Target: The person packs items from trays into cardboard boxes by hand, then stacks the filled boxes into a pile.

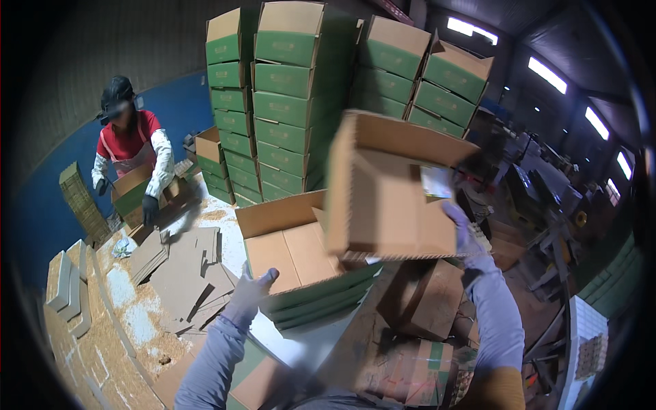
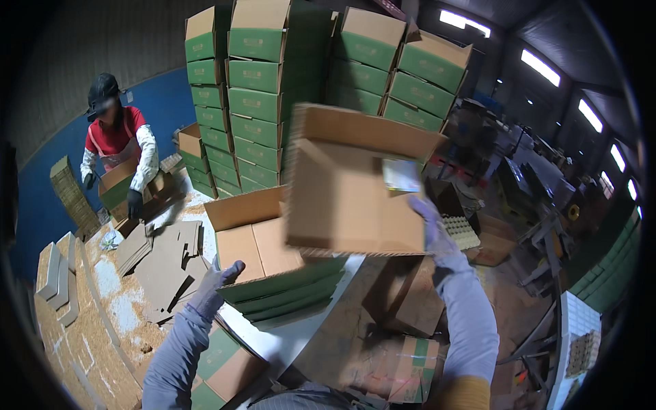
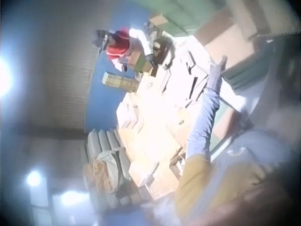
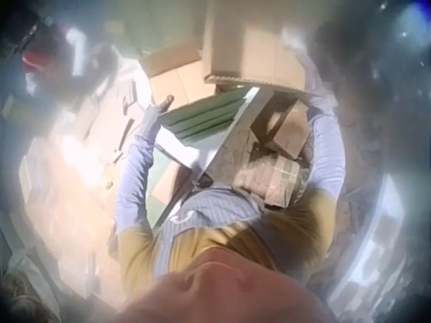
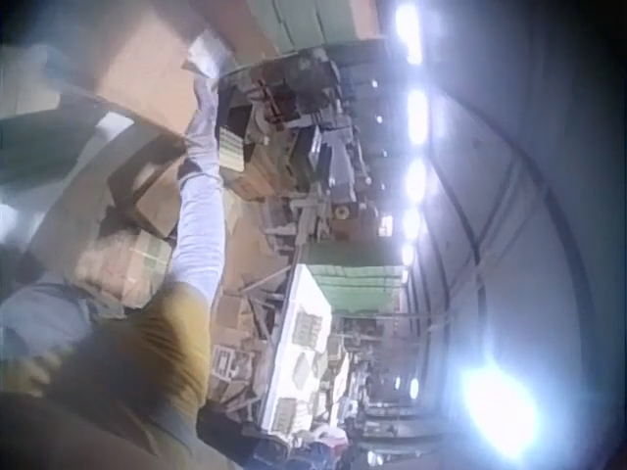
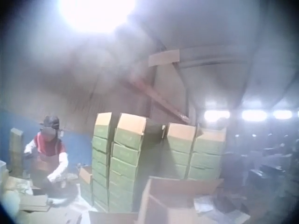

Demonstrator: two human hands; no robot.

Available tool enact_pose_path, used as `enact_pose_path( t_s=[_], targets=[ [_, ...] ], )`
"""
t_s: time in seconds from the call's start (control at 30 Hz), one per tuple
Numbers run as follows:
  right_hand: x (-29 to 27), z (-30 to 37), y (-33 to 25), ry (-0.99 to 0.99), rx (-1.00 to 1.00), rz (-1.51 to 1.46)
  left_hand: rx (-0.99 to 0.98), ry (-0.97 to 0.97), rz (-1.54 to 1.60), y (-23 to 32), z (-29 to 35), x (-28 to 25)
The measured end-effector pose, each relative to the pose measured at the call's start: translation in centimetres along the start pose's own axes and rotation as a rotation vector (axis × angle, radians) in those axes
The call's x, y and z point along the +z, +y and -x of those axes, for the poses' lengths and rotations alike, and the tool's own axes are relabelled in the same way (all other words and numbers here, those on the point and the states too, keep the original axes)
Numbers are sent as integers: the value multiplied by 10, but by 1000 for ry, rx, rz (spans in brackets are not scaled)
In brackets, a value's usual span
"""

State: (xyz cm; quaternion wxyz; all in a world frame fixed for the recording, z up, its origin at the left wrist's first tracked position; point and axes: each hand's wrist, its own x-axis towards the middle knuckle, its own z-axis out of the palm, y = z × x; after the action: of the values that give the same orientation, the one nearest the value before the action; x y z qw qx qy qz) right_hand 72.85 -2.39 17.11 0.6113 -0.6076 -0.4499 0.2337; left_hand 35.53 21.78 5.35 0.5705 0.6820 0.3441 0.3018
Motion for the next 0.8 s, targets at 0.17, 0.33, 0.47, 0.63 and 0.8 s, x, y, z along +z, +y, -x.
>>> enact_pose_path(
  t_s=[0.17, 0.33, 0.47, 0.63, 0.8],
  targets=[
    [133, -66, 32, -360, 64, 355, 317, 61, -126, -118, -36, -29],
    [129, -74, 34, -29, -389, 986, 431, 160, -631, -52, 9, -10],
    [166, -78, -50, -1129, -402, 763, -53, 164, 428, -65, 7, -12],
    [170, -33, -150, -131, -420, 261, 278, 263, -500, -63, 101, -59],
    [210, 99, -46, -688, -176, 211, -335, 400, -1187, -168, 309, -112]
  ],
)
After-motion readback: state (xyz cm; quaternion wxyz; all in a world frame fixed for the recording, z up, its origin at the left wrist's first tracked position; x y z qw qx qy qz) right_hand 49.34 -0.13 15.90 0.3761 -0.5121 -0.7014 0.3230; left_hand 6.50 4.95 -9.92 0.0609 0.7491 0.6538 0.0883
